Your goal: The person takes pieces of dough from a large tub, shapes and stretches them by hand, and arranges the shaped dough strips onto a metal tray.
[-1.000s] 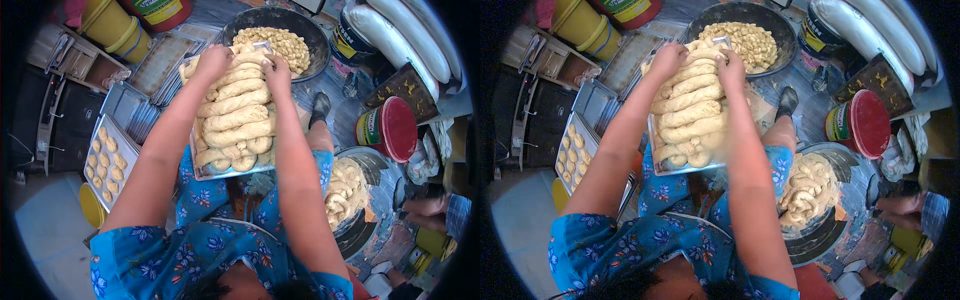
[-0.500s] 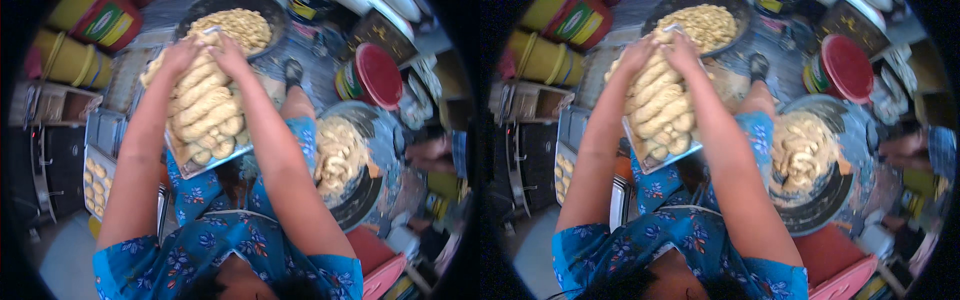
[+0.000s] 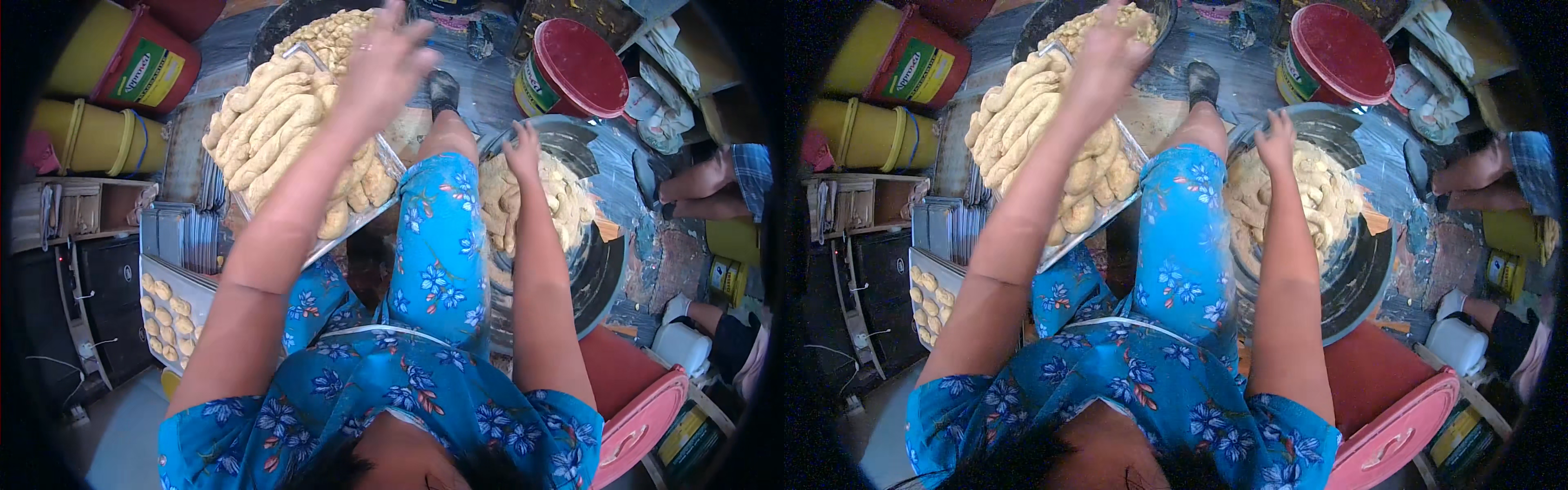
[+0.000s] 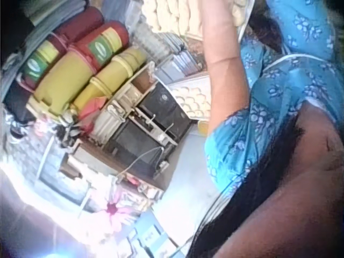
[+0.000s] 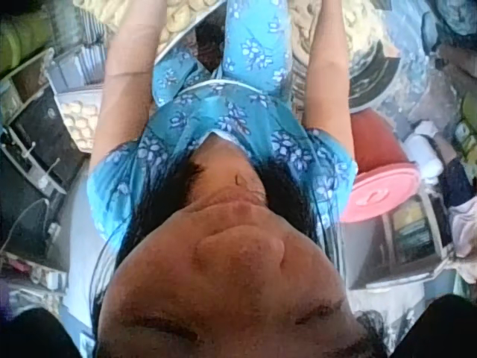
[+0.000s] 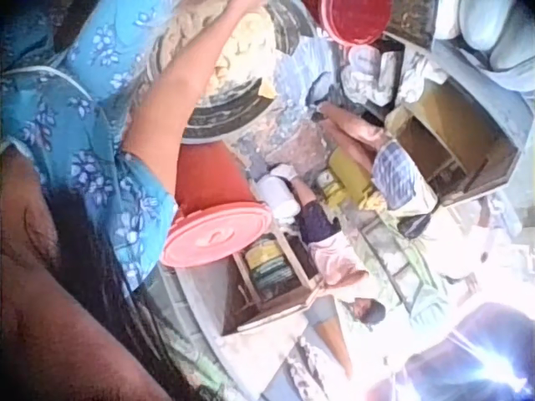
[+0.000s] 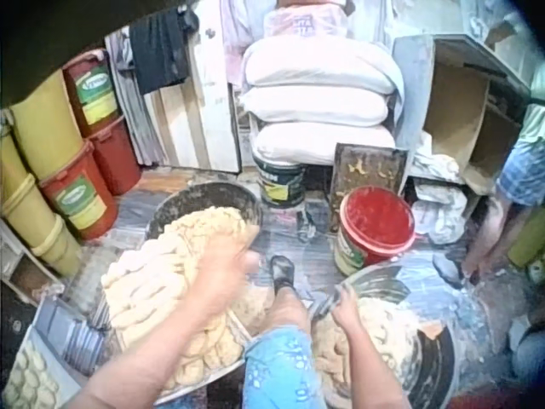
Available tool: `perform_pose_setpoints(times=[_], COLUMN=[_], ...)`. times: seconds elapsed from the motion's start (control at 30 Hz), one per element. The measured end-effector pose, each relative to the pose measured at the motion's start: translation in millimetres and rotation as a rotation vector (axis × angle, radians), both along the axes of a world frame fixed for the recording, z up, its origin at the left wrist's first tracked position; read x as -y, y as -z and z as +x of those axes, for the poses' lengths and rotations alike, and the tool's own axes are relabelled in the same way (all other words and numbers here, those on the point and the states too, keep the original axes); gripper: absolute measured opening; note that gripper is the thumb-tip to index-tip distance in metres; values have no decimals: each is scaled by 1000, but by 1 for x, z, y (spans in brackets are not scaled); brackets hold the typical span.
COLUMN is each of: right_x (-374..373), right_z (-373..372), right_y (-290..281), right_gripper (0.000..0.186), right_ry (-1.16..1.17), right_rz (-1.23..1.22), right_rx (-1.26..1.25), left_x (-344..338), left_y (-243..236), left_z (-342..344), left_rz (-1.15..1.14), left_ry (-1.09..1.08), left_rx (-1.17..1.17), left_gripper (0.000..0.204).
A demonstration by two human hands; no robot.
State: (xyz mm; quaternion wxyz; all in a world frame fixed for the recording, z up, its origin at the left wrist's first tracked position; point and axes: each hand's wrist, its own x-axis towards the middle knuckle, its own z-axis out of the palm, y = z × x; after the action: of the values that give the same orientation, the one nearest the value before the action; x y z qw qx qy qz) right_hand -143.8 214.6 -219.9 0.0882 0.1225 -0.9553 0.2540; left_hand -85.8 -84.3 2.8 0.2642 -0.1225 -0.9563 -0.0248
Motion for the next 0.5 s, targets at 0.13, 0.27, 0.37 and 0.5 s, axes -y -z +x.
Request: perform_pose_setpoints(times=[0.13, 0.27, 0.37, 0.5], right_x=[-83, -83, -82, -75], right_z=[75, 126, 127, 119], right_y=[67, 61, 46, 33], right_gripper=[87, 74, 62, 56], right_ry=[56, 59, 169, 137], right_rz=[2, 484, 453, 514], right_rx=[370, 385, 390, 351], left_x=[-125, -168, -182, -170], left_y=[-3, 52, 77, 87], left_z=[28, 41, 46, 26], left_rz=[509, 530, 279, 447], left_ry=[335, 375, 381, 334], left_rx=[199, 311, 822, 806], left_gripper=[48, 50, 49, 48])
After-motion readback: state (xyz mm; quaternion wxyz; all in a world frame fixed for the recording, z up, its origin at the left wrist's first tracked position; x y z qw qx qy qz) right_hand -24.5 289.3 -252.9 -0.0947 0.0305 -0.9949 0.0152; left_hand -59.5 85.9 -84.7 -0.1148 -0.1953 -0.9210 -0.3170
